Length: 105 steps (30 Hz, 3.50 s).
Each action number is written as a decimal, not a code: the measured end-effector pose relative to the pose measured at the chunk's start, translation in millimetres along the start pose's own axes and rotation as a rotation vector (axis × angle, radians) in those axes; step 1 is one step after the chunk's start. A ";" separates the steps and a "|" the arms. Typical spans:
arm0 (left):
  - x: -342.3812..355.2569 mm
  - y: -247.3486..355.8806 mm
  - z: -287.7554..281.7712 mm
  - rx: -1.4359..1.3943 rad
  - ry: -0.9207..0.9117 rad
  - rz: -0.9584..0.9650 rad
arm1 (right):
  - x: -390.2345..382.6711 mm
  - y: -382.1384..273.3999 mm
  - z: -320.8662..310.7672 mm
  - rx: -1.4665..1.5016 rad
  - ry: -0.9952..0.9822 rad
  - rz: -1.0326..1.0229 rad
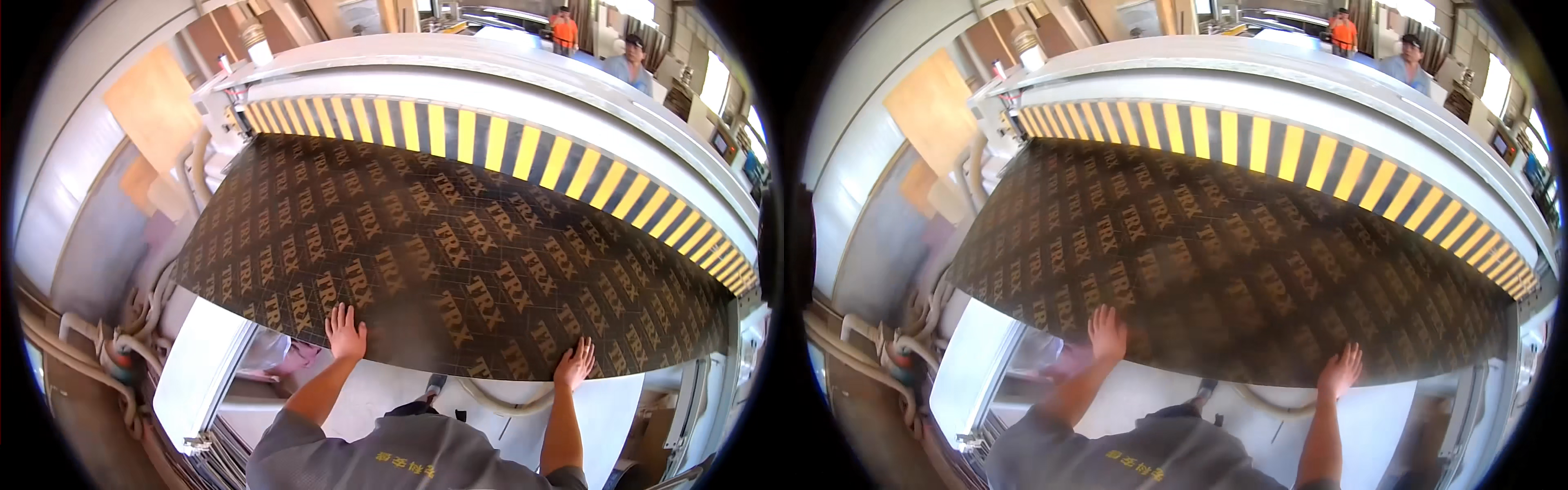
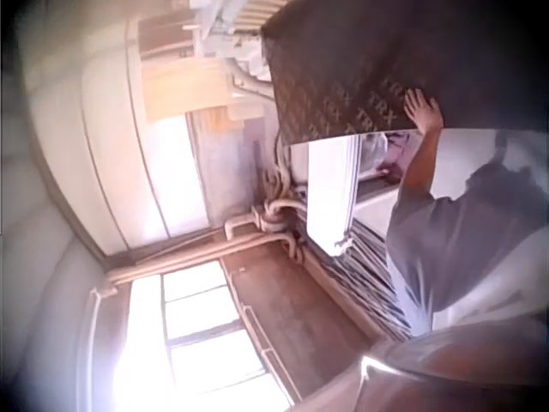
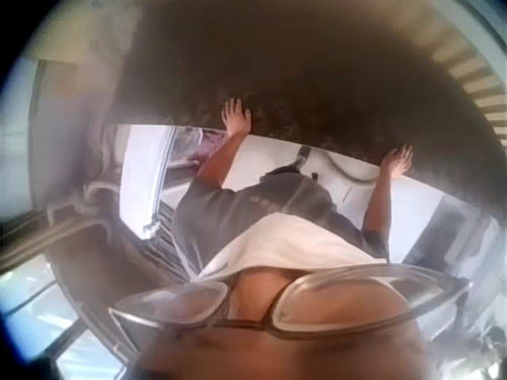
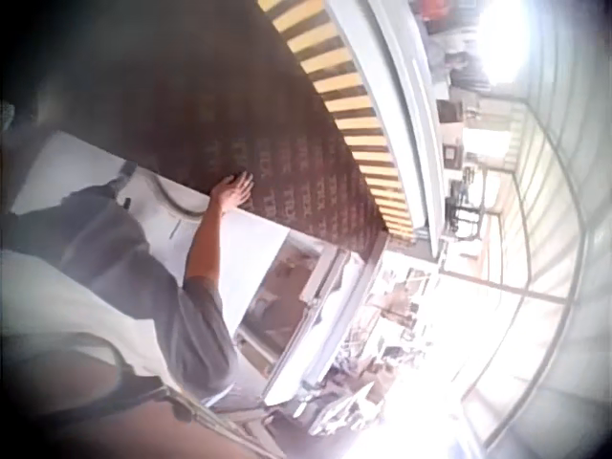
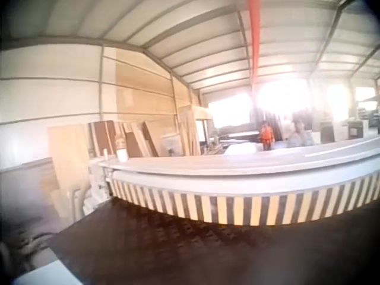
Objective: The person operates a large industrial panel saw to cut a plywood sheet, first aligning the sheet against the fence and then sliding the table to feed it through the saw.
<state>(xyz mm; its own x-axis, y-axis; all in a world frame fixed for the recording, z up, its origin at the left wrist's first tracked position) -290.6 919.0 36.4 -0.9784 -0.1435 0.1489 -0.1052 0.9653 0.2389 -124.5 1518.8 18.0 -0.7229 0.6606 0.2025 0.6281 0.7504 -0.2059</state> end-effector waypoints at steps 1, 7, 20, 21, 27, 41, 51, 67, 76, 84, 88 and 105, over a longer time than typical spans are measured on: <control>4.7 -11.9 -4.8 0.018 0.000 -0.008 | 0.1 -15.0 6.5 0.014 -0.018 -0.022; 16.5 -35.8 -20.7 0.045 0.006 -0.018 | -2.6 -48.3 27.4 -0.052 -0.148 0.035; 35.5 -136.2 -22.7 0.005 0.295 -0.590 | -124.8 -73.0 70.5 2.311 -0.487 1.142; 34.0 -134.4 -23.1 0.016 0.306 -0.574 | -114.6 -80.6 72.9 2.306 -0.484 1.143; 45.7 -122.6 -34.5 0.019 0.335 -0.538 | -90.8 -80.8 102.5 1.985 -0.087 1.015; 65.7 -178.6 2.5 0.032 0.484 -0.286 | -182.8 -87.0 127.6 2.095 -0.154 1.025; 63.2 -147.2 23.9 0.174 0.101 -0.506 | -150.4 -35.2 92.4 1.221 0.656 1.135; 191.2 -82.6 50.1 0.015 0.528 -0.135 | -2.7 -115.9 110.0 0.674 0.512 1.188; 337.2 22.3 129.9 0.106 0.296 -0.219 | 185.5 -143.6 162.6 0.557 0.498 1.044; 540.6 94.8 176.4 0.234 0.037 -0.375 | 368.6 -199.9 150.1 0.235 0.072 0.530; 530.9 164.8 215.1 0.190 0.055 0.012 | 407.3 -126.8 119.6 0.285 -0.099 0.303; 372.4 185.5 167.9 -0.167 0.108 0.563 | -655.1 -11.0 189.5 0.420 -0.696 0.534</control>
<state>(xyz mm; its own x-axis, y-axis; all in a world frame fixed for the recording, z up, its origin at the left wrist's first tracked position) -704.3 1081.3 -24.9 -0.8510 0.3502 0.3913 0.4623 0.8532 0.2417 287.6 1073.7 -293.8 -0.4658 0.6497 -0.6007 0.8665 0.1973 -0.4585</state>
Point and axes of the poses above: each hand's wrist, its own x-axis towards the middle knuckle, its own z-axis out of the palm, y = z × x, the point moved 3 cm from there along x, towards the middle knuckle, and after that the axes turned 4 degrees about -z, right-handed, at the moved point
